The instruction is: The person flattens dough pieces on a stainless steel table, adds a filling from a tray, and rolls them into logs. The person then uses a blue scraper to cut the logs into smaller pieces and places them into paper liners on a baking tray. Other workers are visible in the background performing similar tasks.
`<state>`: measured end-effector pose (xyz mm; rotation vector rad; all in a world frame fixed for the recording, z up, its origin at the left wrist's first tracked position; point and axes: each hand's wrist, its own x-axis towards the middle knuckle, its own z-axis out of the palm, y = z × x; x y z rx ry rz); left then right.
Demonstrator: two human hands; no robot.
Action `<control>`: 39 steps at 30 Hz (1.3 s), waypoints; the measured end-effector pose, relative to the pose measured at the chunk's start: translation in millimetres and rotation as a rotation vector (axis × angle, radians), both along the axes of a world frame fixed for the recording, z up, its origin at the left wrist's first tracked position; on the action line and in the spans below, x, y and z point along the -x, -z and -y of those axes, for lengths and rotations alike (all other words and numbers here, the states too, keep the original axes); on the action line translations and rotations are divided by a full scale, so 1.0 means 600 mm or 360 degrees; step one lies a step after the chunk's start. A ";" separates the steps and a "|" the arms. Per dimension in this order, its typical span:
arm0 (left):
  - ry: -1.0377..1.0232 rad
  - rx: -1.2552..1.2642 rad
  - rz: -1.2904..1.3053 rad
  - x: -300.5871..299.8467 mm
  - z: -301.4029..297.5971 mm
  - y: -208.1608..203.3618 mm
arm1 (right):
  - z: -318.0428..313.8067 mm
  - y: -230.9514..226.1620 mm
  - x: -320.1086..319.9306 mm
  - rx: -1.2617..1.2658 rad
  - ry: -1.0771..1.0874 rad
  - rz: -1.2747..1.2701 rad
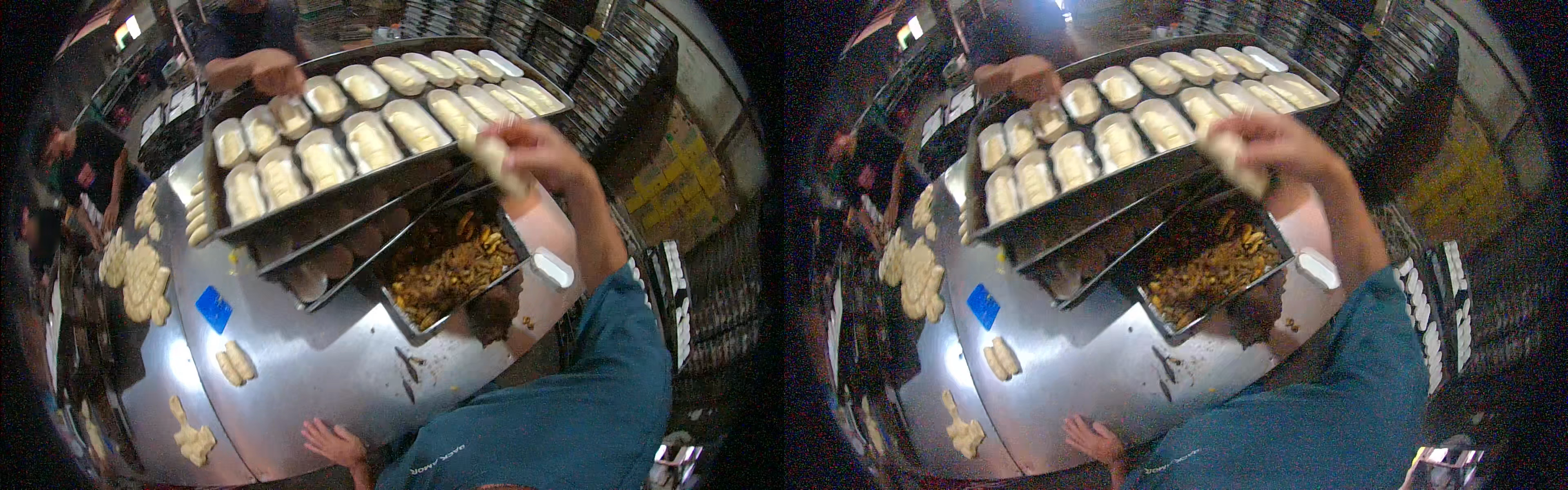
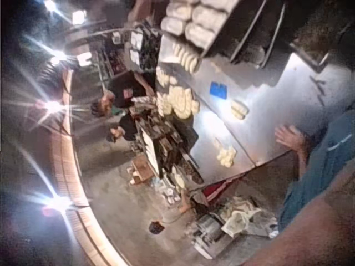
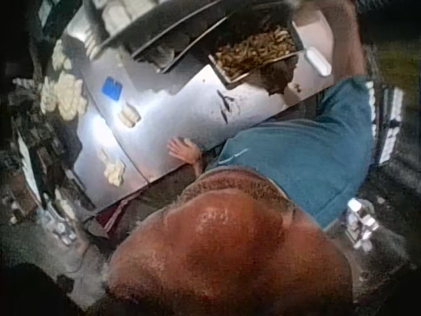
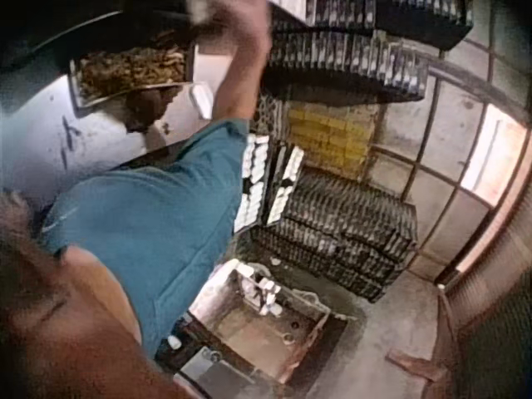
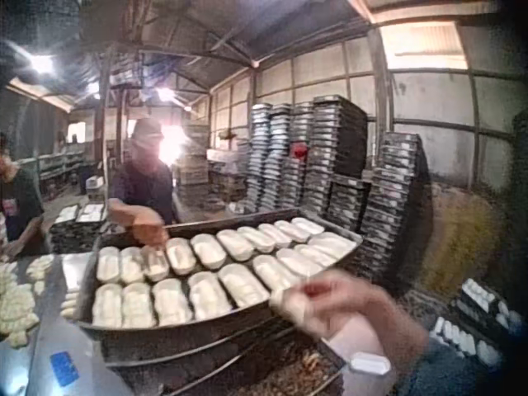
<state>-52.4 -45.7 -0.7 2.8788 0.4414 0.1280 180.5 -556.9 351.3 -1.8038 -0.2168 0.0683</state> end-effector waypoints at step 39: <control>-0.0098 -0.0179 0.0103 0.010 0.007 0.005 | -0.251 -0.010 -0.051 0.0882 -0.1313 0.1035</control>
